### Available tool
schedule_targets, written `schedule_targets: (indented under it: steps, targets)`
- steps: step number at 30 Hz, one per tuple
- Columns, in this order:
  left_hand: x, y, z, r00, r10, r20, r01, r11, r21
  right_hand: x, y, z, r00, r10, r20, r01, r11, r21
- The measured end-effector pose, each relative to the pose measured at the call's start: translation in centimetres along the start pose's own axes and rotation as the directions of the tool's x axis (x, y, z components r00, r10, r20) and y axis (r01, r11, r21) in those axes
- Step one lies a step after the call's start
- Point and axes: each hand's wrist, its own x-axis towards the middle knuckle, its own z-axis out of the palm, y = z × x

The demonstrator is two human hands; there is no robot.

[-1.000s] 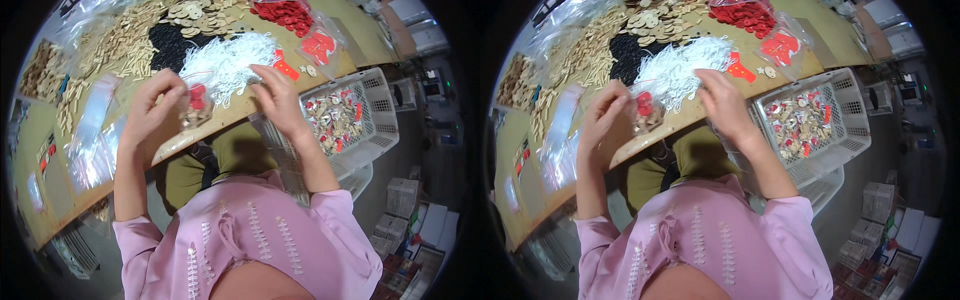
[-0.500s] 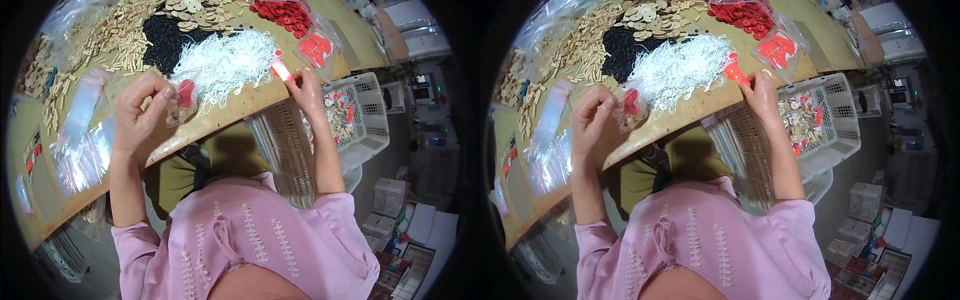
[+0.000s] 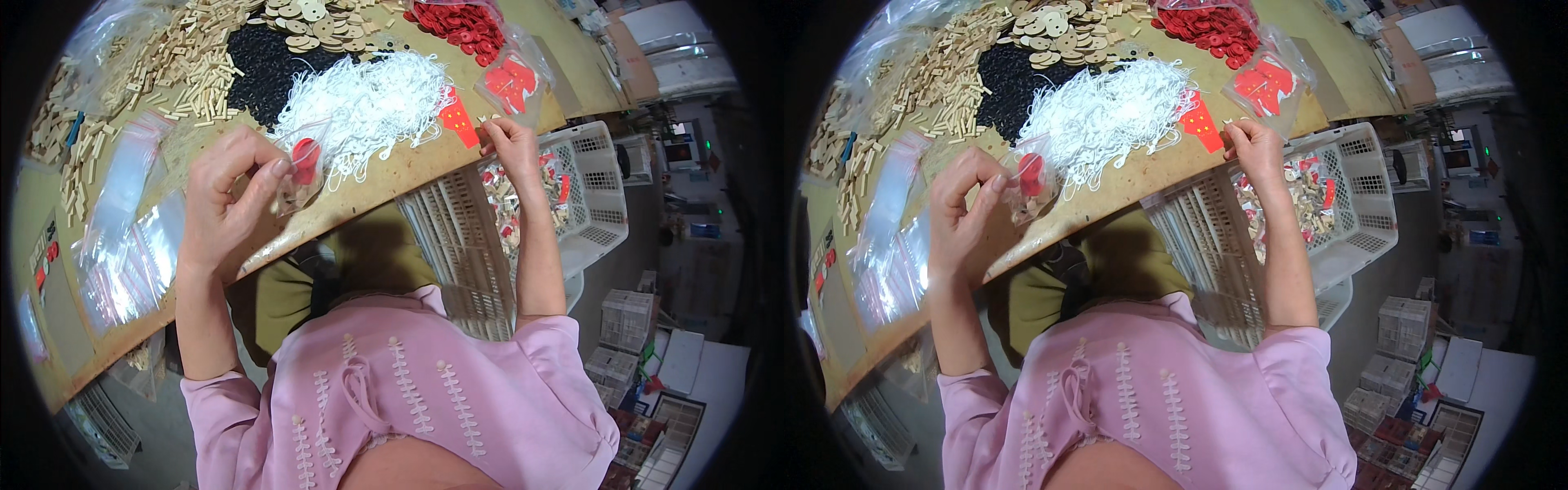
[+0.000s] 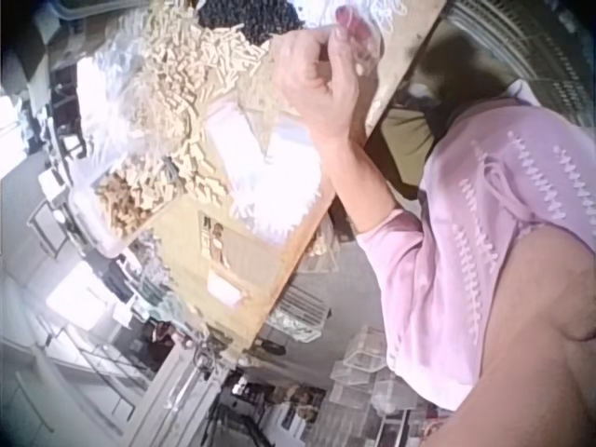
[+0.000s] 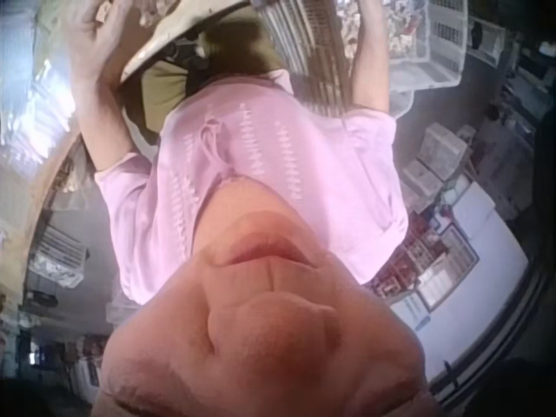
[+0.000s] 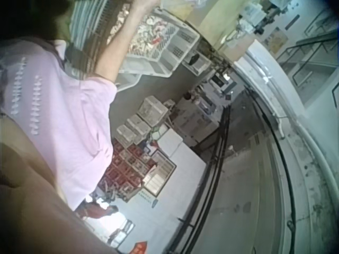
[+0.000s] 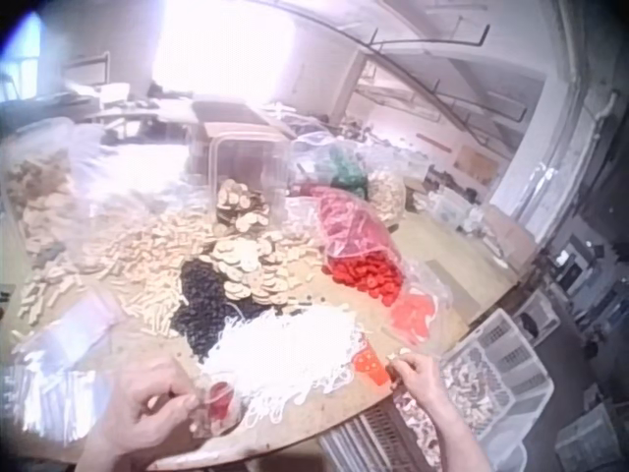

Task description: The person assembles small craft kits by hand, placing wooden pieces, black beads, white strings, and red flag-shaped items into clear plastic bags. The person repeatedly picks items from piles on the table, arranges them in bags, and seals them.

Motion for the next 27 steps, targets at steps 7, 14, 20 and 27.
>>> schedule_targets:
  steps: [7,14,20,27]
  targets:
    - [0.1,0.6,0.1,1.0,-0.016,-0.003,0.016,1.0,0.009,0.5,1.5,0.9,0.961,-0.27,-0.057,0.222,0.879,-0.421]
    - [-0.1,0.8,0.2,1.0,-0.005,0.001,0.005,1.0,-0.01,1.8,2.3,0.6,0.996,-0.044,0.072,0.066,0.931,-0.359]
    - [-0.3,0.6,0.2,1.0,0.016,-0.001,-0.016,1.0,-0.003,2.3,1.7,0.3,0.998,-0.043,0.055,0.06,0.926,-0.374]
    - [-0.3,1.0,0.2,1.0,0.024,0.01,-0.024,1.0,0.01,3.9,2.1,-0.9,0.978,0.094,0.188,-0.022,0.935,-0.354]
